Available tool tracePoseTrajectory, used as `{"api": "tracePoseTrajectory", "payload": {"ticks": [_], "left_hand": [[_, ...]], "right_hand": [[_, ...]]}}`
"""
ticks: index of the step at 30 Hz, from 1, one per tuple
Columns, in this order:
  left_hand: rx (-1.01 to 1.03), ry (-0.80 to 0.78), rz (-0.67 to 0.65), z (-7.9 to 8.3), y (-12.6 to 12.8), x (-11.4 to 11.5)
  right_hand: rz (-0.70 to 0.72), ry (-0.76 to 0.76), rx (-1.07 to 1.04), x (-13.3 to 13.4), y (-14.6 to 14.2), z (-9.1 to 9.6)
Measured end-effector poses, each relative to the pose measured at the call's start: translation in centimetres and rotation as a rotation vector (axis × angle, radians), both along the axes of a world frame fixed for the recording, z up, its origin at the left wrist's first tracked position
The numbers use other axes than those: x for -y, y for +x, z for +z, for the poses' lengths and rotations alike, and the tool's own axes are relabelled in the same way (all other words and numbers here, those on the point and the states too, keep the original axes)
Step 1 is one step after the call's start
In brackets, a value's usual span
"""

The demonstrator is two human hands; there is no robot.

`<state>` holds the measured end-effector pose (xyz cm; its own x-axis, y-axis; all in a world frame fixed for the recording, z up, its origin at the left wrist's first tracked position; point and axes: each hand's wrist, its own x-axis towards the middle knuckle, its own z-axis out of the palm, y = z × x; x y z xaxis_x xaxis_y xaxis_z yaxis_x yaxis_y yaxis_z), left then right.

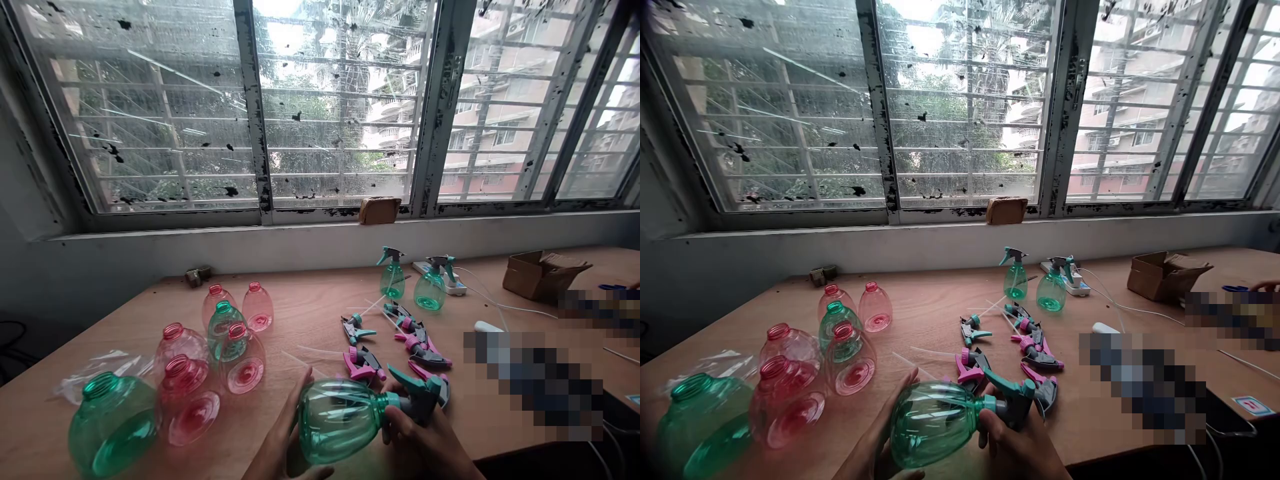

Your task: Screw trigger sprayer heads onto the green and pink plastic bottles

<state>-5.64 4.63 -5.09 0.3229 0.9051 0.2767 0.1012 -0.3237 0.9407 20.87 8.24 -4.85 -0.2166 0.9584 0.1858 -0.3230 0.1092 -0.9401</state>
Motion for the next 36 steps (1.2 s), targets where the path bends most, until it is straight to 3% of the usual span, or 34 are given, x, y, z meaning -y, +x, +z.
{"api": "tracePoseTrajectory", "payload": {"ticks": [6,14,18,22,26,32,36], "left_hand": [[-0.141,0.063,0.061,0.47,-0.29,0.01],[0.078,0.011,-0.001,-0.15,-0.16,0.10],[0.001,-0.014,-0.008,0.08,-0.26,0.17],[-0.051,0.063,0.032,-0.07,-0.29,-0.21],[-0.010,0.058,-0.043,0.03,-0.23,-0.39],[0.091,0.007,-0.056,0.51,0.07,0.19],[0.000,0.007,-0.043,0.38,-0.11,0.20]], "right_hand": [[0.002,-0.007,0.031,-0.04,0.01,0.27],[0.027,0.008,-0.006,-0.20,0.20,-0.40],[0.037,0.009,-0.005,-0.21,0.31,-0.44],[0.049,0.026,0.025,-0.14,0.42,-0.22],[0.054,0.031,0.036,-0.08,0.46,-0.02],[0.039,0.017,0.020,-0.12,0.38,-0.11],[0.035,0.012,0.000,-0.21,0.37,-0.29]]}}
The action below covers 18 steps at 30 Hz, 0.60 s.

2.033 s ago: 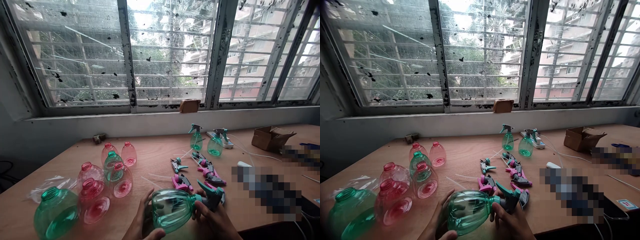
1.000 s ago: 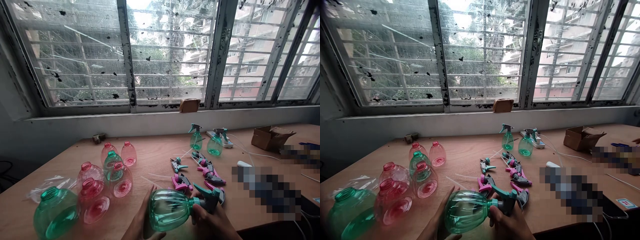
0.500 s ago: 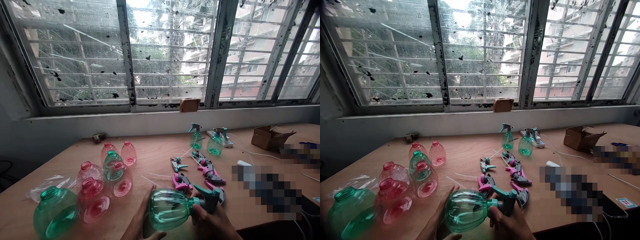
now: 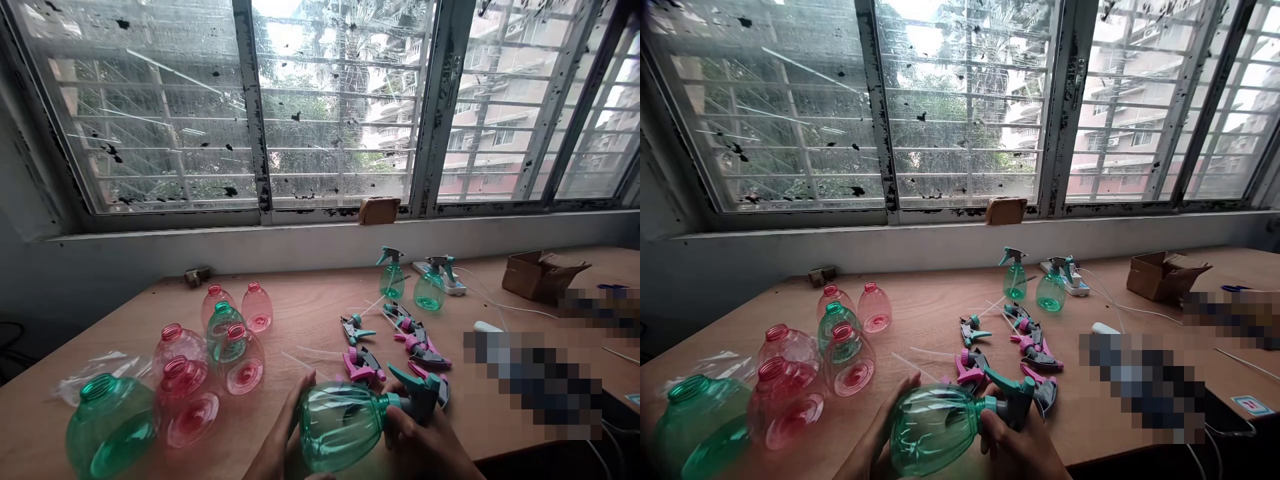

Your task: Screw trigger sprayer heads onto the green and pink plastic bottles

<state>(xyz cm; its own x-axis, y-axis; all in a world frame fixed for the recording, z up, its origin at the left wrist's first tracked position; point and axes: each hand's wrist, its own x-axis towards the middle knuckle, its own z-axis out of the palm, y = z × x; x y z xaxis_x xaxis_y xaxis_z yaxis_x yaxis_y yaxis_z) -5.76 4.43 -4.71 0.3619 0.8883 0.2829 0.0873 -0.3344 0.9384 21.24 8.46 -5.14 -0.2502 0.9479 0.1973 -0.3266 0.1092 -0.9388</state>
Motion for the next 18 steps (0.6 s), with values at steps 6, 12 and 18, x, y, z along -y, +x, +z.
{"api": "tracePoseTrajectory", "payload": {"ticks": [6,12,18], "left_hand": [[-0.066,0.045,0.048,-0.2,-0.3,-0.5],[0.004,-0.103,0.036,1.6,-0.4,0.3],[0.062,-0.071,0.050,2.1,0.1,0.6]], "right_hand": [[0.011,0.020,0.019,-0.1,0.1,-0.1],[0.009,0.021,0.027,0.0,0.1,0.0],[0.025,0.021,0.021,-0.1,0.4,-0.2]]}}
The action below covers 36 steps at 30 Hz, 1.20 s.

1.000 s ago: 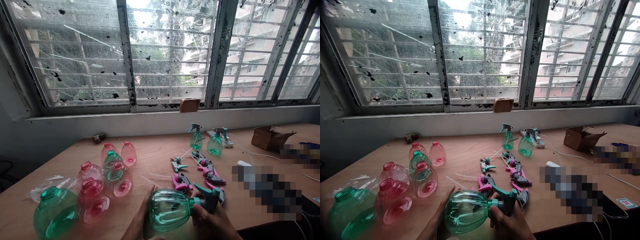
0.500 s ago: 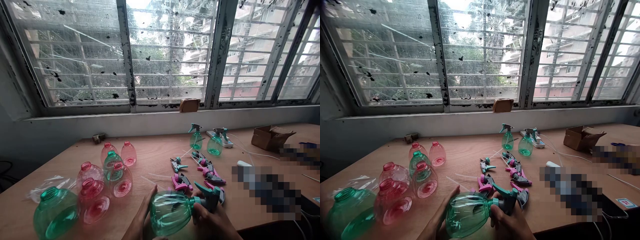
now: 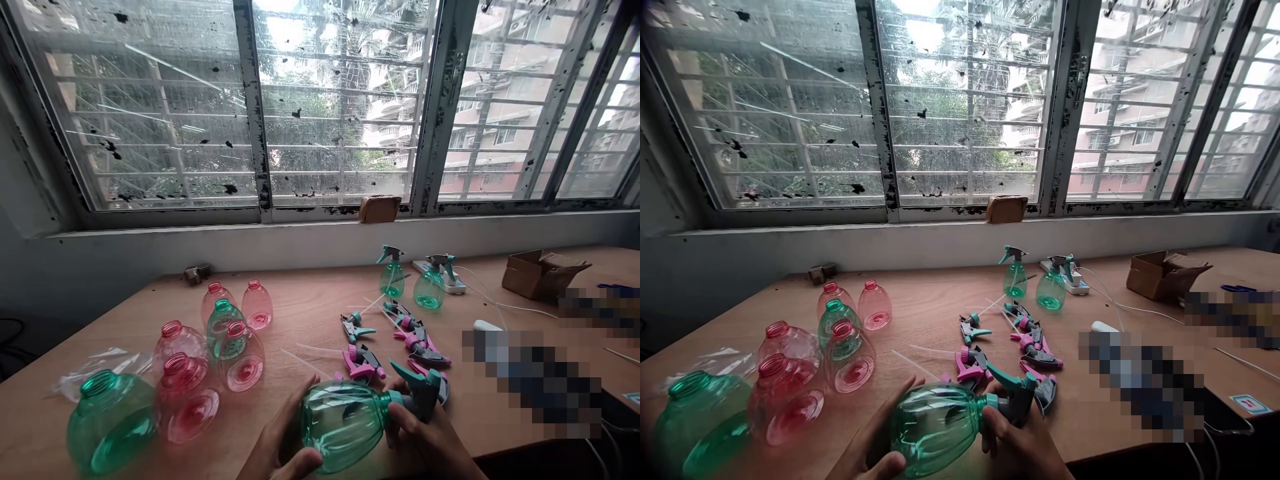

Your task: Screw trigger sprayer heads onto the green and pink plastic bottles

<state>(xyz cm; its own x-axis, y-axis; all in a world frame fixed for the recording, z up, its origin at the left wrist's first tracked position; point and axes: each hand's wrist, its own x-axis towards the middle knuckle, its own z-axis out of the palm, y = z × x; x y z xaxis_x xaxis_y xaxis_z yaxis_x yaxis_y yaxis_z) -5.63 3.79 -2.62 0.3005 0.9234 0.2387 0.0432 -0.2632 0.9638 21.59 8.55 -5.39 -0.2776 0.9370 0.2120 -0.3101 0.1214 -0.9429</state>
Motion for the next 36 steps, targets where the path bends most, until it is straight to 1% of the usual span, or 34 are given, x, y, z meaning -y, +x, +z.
{"api": "tracePoseTrajectory", "payload": {"ticks": [3,7,8,10,13,15,16,21,27,30,33,36], "left_hand": [[0.092,0.010,-0.043,-0.9,0.1,-0.3],[-0.053,0.162,-0.015,-1.8,-0.4,-0.9],[-0.079,0.157,-0.021,-1.9,-0.4,-1.0],[-0.069,0.096,-0.045,-1.9,-0.3,-1.0],[0.033,0.002,-0.128,-1.6,0.3,-0.8],[0.090,-0.001,-0.186,-1.2,0.5,-0.6],[0.095,0.009,-0.194,-1.1,0.4,-0.6],[0.028,0.033,-0.105,-0.9,0.1,-0.6],[0.140,-0.027,-0.147,-1.2,1.1,-0.3],[0.169,-0.001,-0.149,-0.9,1.2,-0.1],[0.165,0.003,-0.142,-0.6,1.0,-0.1],[0.128,-0.017,-0.104,-0.8,0.7,-0.2]], "right_hand": [[0.000,0.002,-0.014,-0.1,0.1,-0.1],[0.011,-0.006,-0.022,-0.1,0.1,-0.2],[0.007,-0.007,-0.028,-0.1,0.0,-0.1],[0.000,-0.002,-0.034,-0.1,0.0,0.0],[0.000,0.007,-0.026,0.0,0.0,0.1],[0.000,0.012,-0.018,0.0,0.1,0.2],[0.003,0.012,-0.015,0.0,0.1,0.2],[0.041,-0.017,-0.016,-0.2,0.2,-0.1],[0.000,-0.008,-0.011,-0.1,0.2,0.2],[-0.002,-0.011,-0.013,0.0,0.1,0.3],[-0.006,-0.009,-0.002,0.1,0.0,0.3],[-0.005,-0.006,-0.008,0.1,0.0,0.2]]}}
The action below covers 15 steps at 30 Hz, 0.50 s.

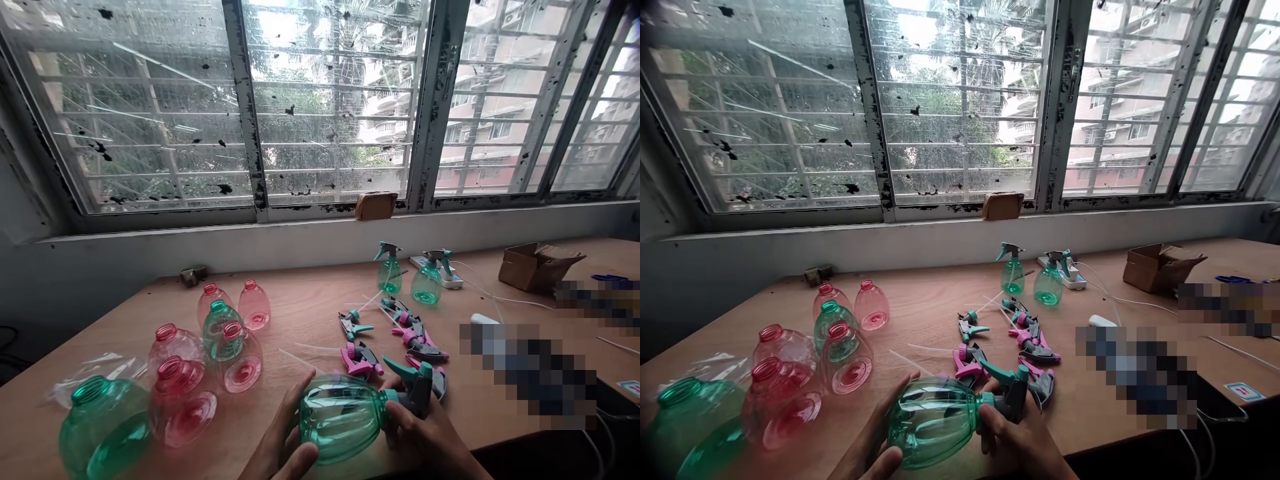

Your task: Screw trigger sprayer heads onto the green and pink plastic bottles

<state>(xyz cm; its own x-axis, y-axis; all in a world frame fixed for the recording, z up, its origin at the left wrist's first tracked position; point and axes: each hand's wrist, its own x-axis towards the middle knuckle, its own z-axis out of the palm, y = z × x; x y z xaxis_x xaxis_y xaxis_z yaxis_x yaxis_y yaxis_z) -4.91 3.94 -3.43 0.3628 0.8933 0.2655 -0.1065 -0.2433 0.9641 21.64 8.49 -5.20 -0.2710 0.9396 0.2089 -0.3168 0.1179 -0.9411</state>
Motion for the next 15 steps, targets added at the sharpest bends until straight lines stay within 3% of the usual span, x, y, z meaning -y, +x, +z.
{"api": "tracePoseTrajectory", "payload": {"ticks": [7,15], "left_hand": [[-0.135,0.100,0.094,-0.85,0.06,-0.07],[-0.141,0.045,0.087,0.06,-0.52,0.04]], "right_hand": [[0.004,0.018,0.009,-0.05,0.07,0.06],[-0.005,0.005,0.015,0.28,-0.23,0.42]]}}
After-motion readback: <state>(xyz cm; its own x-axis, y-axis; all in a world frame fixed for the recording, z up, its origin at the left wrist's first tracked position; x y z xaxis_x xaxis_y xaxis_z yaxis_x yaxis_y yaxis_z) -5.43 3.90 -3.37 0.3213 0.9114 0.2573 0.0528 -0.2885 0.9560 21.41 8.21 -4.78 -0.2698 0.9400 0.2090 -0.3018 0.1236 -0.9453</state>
